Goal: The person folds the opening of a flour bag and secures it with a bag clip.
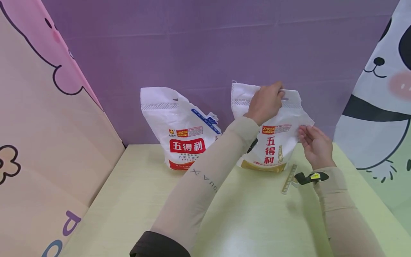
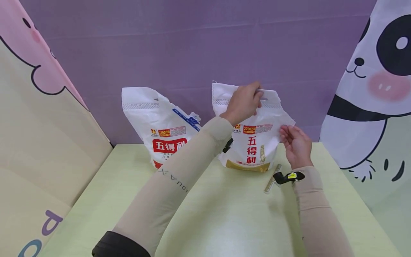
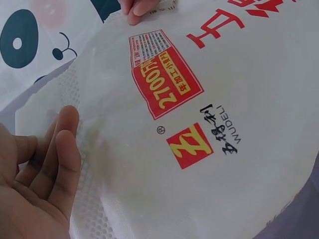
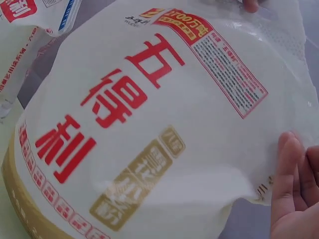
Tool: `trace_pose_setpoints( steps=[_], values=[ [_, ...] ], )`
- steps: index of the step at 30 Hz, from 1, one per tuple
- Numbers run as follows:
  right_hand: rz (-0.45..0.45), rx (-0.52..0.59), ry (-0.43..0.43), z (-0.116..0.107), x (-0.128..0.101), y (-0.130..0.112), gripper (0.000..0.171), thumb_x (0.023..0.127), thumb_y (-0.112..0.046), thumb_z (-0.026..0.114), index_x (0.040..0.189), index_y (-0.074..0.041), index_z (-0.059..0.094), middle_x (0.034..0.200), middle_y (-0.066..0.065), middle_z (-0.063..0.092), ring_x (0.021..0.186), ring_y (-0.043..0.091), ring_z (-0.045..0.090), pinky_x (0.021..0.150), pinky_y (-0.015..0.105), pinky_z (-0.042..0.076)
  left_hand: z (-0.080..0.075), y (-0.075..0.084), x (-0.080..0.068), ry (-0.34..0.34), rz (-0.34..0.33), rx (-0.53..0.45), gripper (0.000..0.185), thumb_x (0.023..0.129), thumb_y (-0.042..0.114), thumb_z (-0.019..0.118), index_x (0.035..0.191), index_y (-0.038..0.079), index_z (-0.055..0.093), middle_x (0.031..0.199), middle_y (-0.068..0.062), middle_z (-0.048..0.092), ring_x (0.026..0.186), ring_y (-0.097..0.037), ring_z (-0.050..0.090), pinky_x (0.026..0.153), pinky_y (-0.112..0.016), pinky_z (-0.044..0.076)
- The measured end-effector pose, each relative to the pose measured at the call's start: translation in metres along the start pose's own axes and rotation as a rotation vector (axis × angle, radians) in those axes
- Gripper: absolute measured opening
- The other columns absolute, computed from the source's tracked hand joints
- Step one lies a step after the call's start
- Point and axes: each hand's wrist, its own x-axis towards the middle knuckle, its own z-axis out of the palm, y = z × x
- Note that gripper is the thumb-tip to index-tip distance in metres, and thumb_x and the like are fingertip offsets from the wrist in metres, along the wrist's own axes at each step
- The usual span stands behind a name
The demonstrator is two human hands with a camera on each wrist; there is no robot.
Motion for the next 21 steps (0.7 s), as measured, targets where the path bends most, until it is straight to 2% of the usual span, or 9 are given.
trace_pose_setpoints(
  steps=[7, 13, 21],
  values=[
    [-0.018, 0.077, 0.045, 0.005, -0.001, 0.002, 0.004, 0.102, -0.001, 0.056, 0.103, -0.003, 0.059, 0.088, 0.013, 0.077, 0.081, 0.019, 0.074, 0.073, 0.024, 0.059, 0.002, -0.002, -0.001, 0.024, 0.030, 0.008, 0.018, 0.110, 0.028, 0.046, 0.116, 0.022, 0.062, 0.098, 0.009, 0.069, 0.083, -0.006, 0.062, 0.068, -0.020, 0.049],
    [-0.025, 0.087, 0.058, 0.008, -0.002, 0.006, 0.004, 0.103, -0.003, 0.055, 0.103, -0.002, 0.059, 0.091, 0.013, 0.076, 0.086, 0.020, 0.073, 0.079, 0.024, 0.060, 0.001, -0.005, -0.001, 0.037, 0.041, 0.022, 0.018, 0.110, 0.028, 0.045, 0.115, 0.022, 0.062, 0.094, 0.009, 0.066, 0.081, -0.007, 0.061, 0.067, -0.020, 0.047],
    [-0.043, 0.101, 0.096, 0.012, -0.001, 0.011, 0.006, 0.104, -0.004, 0.054, 0.102, -0.003, 0.059, 0.089, 0.013, 0.077, 0.087, 0.021, 0.074, 0.080, 0.025, 0.059, 0.001, -0.009, -0.003, 0.046, 0.060, 0.001, 0.018, 0.110, 0.027, 0.045, 0.110, 0.021, 0.062, 0.092, 0.009, 0.065, 0.081, -0.006, 0.059, 0.069, -0.020, 0.046]
  ],
)
